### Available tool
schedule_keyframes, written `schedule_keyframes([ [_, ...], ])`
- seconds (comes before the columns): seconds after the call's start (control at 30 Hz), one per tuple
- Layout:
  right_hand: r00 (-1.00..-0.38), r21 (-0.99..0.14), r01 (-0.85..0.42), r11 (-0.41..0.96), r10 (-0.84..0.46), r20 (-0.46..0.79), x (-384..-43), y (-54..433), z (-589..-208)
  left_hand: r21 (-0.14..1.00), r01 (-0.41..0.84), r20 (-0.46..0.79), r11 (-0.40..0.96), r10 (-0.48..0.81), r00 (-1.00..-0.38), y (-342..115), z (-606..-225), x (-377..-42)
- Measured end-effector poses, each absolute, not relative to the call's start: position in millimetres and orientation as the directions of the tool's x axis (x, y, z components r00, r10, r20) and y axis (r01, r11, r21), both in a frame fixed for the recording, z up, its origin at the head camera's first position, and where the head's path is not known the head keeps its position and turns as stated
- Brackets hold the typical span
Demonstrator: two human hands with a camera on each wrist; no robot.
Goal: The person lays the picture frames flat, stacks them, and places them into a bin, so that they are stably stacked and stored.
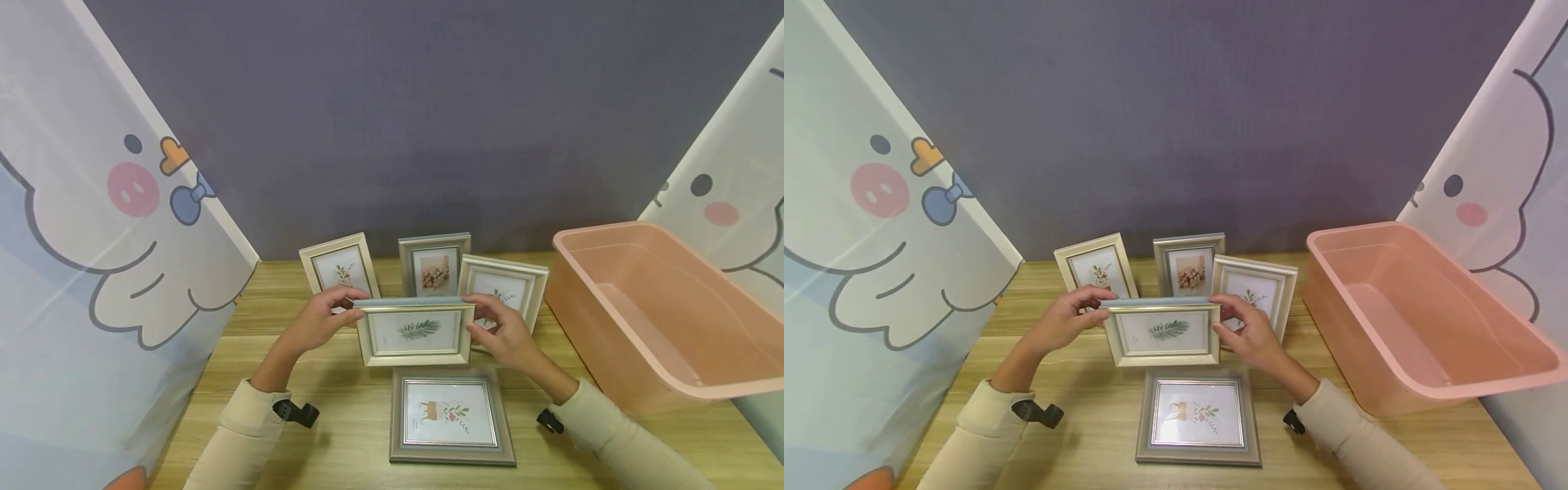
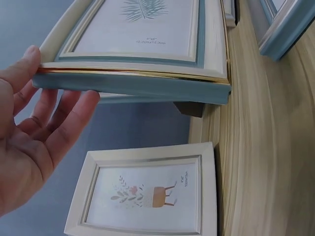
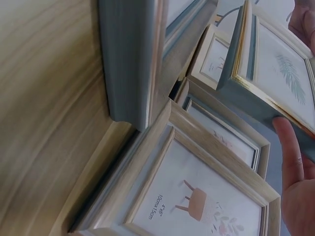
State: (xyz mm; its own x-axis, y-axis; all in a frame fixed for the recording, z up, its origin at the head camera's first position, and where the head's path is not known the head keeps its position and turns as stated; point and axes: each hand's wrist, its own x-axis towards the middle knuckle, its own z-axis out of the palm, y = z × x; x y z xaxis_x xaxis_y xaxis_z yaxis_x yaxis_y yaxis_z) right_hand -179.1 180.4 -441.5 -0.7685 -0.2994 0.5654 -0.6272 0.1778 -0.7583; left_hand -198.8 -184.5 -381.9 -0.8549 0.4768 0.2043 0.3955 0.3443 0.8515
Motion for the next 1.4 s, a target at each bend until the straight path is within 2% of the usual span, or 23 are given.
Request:
schedule_keyframes([
  [0.3, -0.872, -0.877, -0.443, 0.188, -0.318, 0.373, -175, 191, -436, 0.892, 0.308, 0.128, 0.331, 0.468, -0.875, -176, -388, -198],
  [0.77, -0.93, -0.94, -0.236, 0.246, -0.339, 0.145, -173, 207, -445, 0.933, 0.112, -0.087, 0.342, 0.516, -0.852, -158, -418, -196],
  [1.2, -0.93, -0.934, -0.081, 0.349, -0.364, -0.055, -165, 219, -456, 0.937, -0.012, -0.214, 0.35, 0.545, -0.81, -143, -451, -187],
  [1.4, -0.913, -0.912, -0.081, 0.401, -0.396, -0.094, -162, 222, -465, 0.93, -0.056, -0.26, 0.363, 0.545, -0.797, -138, -461, -183],
])
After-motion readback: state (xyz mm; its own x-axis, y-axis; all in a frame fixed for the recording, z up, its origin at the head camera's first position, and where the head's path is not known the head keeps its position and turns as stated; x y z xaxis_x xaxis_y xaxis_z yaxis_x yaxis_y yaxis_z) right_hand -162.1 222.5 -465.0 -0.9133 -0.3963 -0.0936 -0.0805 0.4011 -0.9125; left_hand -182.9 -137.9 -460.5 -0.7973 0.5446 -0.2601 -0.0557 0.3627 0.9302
